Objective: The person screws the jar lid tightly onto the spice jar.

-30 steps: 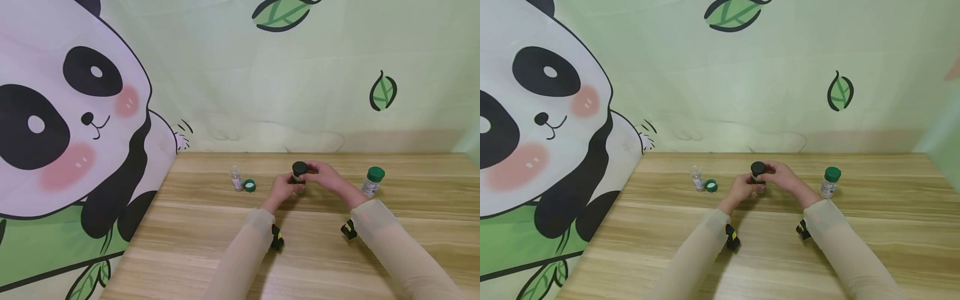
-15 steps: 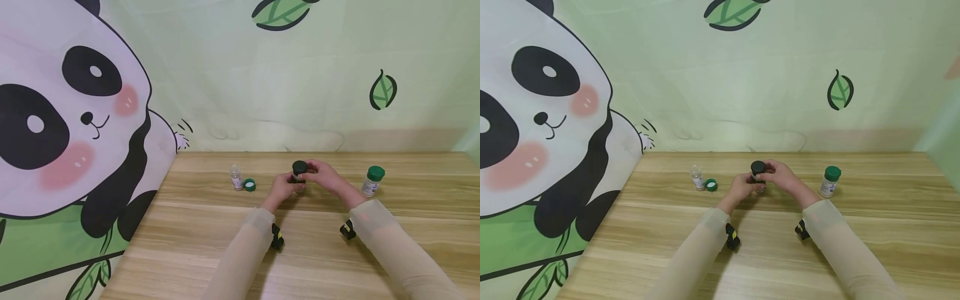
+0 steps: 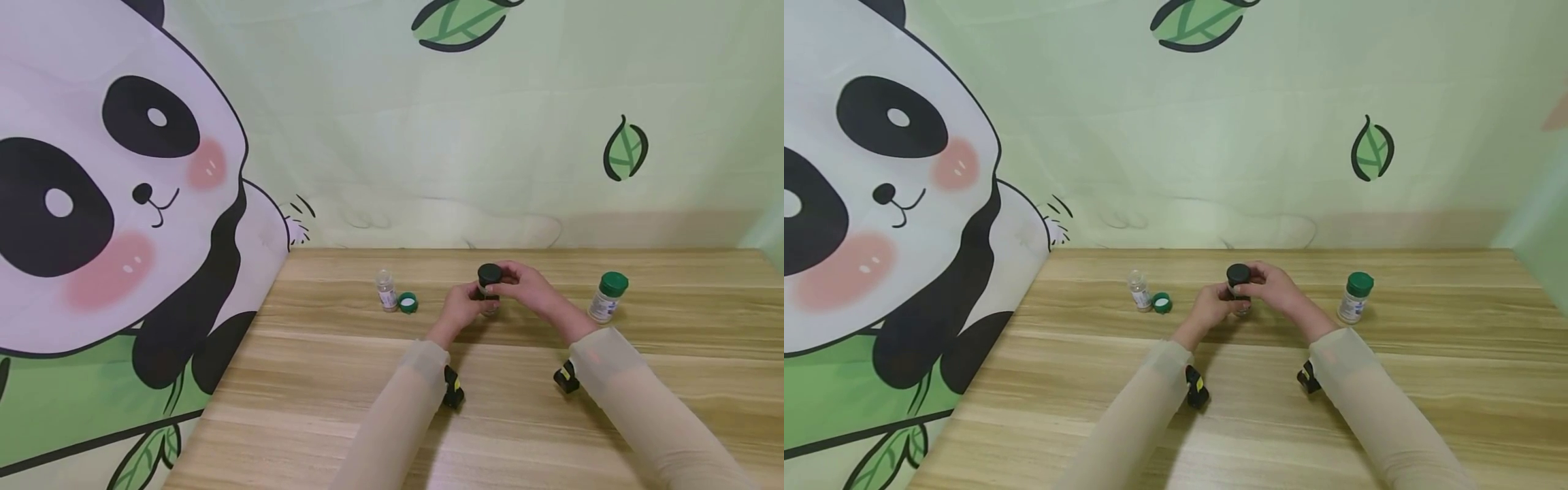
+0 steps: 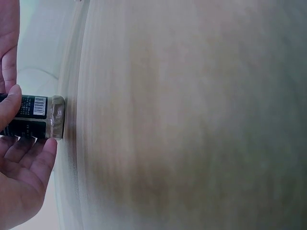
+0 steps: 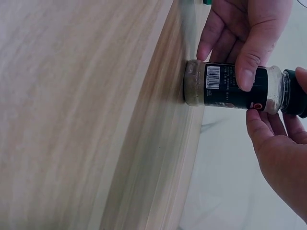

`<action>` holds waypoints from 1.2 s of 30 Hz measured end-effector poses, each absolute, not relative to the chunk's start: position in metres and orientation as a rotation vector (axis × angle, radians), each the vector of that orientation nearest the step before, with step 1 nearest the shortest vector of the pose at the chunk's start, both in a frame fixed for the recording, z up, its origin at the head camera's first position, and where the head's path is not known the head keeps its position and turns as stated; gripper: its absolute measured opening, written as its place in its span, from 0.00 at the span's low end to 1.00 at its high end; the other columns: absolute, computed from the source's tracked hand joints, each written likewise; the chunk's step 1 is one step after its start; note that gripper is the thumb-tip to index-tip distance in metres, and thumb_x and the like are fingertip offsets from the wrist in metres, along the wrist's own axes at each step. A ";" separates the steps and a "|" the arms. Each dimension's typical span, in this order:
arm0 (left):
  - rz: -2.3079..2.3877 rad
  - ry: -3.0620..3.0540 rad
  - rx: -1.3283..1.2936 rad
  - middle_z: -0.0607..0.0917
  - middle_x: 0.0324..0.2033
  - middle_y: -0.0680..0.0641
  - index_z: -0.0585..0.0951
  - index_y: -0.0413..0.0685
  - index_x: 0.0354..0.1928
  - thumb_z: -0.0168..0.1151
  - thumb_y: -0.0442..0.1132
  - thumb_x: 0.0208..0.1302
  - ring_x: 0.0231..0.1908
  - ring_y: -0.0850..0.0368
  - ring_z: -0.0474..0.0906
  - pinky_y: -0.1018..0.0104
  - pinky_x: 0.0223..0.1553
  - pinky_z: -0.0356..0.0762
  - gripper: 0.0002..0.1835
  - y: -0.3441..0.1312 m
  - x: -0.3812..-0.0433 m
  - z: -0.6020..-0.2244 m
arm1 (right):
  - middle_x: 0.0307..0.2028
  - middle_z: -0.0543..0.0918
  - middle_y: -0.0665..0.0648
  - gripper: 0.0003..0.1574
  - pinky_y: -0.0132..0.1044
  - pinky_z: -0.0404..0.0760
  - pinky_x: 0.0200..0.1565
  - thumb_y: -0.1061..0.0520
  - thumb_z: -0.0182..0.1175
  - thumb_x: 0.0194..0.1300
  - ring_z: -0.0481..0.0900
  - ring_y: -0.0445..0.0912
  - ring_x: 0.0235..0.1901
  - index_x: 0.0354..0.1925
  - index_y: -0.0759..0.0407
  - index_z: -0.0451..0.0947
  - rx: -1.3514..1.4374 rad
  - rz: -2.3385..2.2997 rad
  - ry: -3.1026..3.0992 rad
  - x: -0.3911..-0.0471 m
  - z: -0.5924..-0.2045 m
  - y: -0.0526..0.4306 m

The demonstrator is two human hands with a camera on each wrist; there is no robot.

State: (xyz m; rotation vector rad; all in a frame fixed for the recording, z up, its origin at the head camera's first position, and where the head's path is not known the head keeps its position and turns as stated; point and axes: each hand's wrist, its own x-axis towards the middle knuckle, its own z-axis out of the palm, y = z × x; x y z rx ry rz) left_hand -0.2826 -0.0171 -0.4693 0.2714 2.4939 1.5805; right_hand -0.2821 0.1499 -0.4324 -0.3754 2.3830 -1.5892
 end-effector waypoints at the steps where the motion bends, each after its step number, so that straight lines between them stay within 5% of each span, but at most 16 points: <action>1: 1.582 2.495 0.274 0.90 0.53 0.44 0.85 0.46 0.57 0.71 0.37 0.65 0.56 0.53 0.85 0.70 0.52 0.79 0.19 -0.017 -0.282 -0.469 | 0.70 0.70 0.76 0.38 0.59 0.69 0.71 0.56 0.60 0.74 0.70 0.66 0.70 0.72 0.73 0.61 -0.369 -1.589 2.383 -0.282 -0.432 0.150; 36: 1.606 2.493 0.252 0.90 0.53 0.43 0.87 0.43 0.53 0.72 0.37 0.64 0.57 0.52 0.85 0.69 0.54 0.79 0.16 -0.017 -0.284 -0.472 | 0.72 0.65 0.78 0.40 0.60 0.65 0.73 0.61 0.60 0.72 0.64 0.68 0.73 0.73 0.75 0.56 -0.374 -1.633 2.349 -0.283 -0.436 0.149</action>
